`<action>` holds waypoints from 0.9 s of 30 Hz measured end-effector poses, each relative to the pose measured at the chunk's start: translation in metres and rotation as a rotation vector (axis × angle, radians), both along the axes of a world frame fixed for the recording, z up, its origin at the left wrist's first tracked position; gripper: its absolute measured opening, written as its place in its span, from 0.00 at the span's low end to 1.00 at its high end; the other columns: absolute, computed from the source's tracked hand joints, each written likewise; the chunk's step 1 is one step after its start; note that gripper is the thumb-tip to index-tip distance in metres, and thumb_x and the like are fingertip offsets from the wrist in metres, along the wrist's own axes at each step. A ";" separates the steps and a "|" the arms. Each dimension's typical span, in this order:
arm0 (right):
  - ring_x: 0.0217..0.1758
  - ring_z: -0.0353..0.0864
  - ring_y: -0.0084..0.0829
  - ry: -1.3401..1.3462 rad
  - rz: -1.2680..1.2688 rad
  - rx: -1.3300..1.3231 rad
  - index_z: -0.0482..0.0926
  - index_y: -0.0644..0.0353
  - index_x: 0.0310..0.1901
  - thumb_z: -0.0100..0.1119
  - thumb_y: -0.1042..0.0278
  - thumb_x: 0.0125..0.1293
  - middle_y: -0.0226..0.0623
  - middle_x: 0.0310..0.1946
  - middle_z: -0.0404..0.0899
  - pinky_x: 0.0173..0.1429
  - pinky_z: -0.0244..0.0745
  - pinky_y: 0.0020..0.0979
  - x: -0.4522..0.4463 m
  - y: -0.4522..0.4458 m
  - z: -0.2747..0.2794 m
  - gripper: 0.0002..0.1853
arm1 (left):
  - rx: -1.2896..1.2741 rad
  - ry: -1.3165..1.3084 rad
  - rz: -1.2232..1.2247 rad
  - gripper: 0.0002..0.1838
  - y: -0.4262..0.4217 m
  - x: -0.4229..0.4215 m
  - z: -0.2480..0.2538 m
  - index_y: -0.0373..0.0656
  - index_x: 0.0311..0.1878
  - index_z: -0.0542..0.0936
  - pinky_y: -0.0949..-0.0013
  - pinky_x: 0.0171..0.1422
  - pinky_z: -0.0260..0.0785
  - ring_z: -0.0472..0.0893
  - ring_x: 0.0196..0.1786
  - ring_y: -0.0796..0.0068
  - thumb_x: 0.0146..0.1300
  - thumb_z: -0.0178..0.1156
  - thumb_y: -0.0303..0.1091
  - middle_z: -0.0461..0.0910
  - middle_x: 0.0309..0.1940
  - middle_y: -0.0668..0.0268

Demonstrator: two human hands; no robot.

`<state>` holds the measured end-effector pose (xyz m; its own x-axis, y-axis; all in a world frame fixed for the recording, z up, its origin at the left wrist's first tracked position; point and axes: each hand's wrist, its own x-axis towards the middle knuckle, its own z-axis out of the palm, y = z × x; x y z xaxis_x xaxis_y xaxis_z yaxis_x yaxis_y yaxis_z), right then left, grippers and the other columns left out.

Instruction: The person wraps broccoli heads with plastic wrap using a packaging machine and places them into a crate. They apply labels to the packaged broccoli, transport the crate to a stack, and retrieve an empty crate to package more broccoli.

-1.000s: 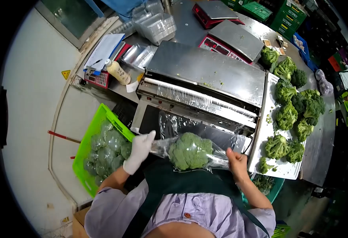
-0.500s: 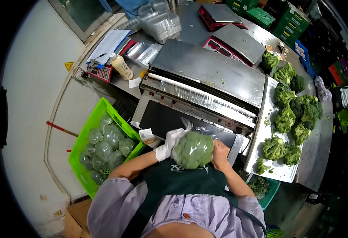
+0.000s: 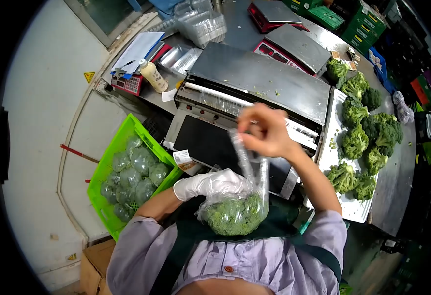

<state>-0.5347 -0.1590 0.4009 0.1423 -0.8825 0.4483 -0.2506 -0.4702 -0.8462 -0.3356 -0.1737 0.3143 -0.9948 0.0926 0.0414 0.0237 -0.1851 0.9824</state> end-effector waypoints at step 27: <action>0.24 0.76 0.39 -0.895 0.027 1.022 0.71 0.62 0.16 0.41 0.43 0.67 0.45 0.19 0.77 0.35 0.73 0.35 0.059 0.026 -0.124 0.31 | 0.265 -0.146 0.588 0.64 0.041 0.058 -0.030 0.34 0.70 0.41 0.68 0.69 0.53 0.55 0.69 0.66 0.38 0.76 0.43 0.52 0.68 0.50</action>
